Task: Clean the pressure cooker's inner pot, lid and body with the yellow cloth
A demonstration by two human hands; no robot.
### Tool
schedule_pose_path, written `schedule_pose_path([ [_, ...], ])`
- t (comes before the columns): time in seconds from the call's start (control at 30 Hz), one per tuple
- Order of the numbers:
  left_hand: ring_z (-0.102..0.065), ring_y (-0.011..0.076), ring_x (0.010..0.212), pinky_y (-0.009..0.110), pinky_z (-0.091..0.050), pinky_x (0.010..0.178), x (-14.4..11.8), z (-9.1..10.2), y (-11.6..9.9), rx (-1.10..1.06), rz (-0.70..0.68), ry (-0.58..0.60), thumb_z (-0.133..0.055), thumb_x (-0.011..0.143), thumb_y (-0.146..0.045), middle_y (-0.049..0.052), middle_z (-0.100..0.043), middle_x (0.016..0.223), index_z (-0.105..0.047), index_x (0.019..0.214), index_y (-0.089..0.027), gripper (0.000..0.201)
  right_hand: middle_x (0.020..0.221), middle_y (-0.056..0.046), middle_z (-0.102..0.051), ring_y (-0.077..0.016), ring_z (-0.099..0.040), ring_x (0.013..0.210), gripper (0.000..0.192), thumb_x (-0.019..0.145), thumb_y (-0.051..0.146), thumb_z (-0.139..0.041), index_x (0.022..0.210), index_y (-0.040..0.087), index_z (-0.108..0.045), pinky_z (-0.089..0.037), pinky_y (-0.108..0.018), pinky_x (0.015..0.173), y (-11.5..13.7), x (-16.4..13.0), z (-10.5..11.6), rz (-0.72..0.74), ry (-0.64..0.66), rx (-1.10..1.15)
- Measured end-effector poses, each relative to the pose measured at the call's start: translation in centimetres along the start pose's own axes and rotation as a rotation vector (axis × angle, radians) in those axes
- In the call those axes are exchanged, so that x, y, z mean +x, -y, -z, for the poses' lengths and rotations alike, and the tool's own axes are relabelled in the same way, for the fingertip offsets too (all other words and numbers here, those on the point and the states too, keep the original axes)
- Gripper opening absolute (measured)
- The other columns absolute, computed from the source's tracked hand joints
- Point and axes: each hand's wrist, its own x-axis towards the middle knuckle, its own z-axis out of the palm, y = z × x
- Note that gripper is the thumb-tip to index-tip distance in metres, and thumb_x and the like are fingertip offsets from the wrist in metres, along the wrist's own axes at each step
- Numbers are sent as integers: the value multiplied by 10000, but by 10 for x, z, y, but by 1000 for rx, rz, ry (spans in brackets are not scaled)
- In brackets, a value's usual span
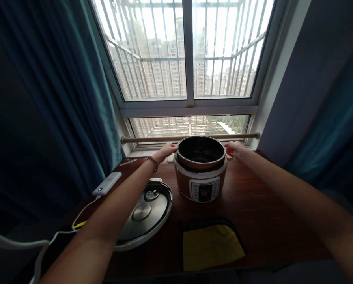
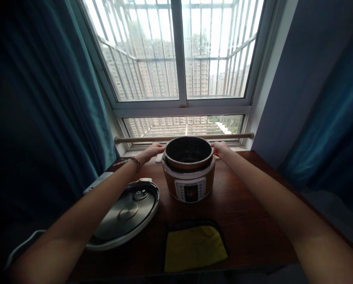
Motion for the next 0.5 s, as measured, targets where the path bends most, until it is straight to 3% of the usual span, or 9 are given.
schedule_pose_path([
  [0.5,-361,94,406,231,-221,409,-13,-8,1,51,68,-1,-639,567,-351,-18,-389,373,-459,424,-162,297,565,23,-492,-106,-506,568,177,598,37,-613,629,154,-484,-401,-183,478,-9,-10,-11,104,-23,-151],
])
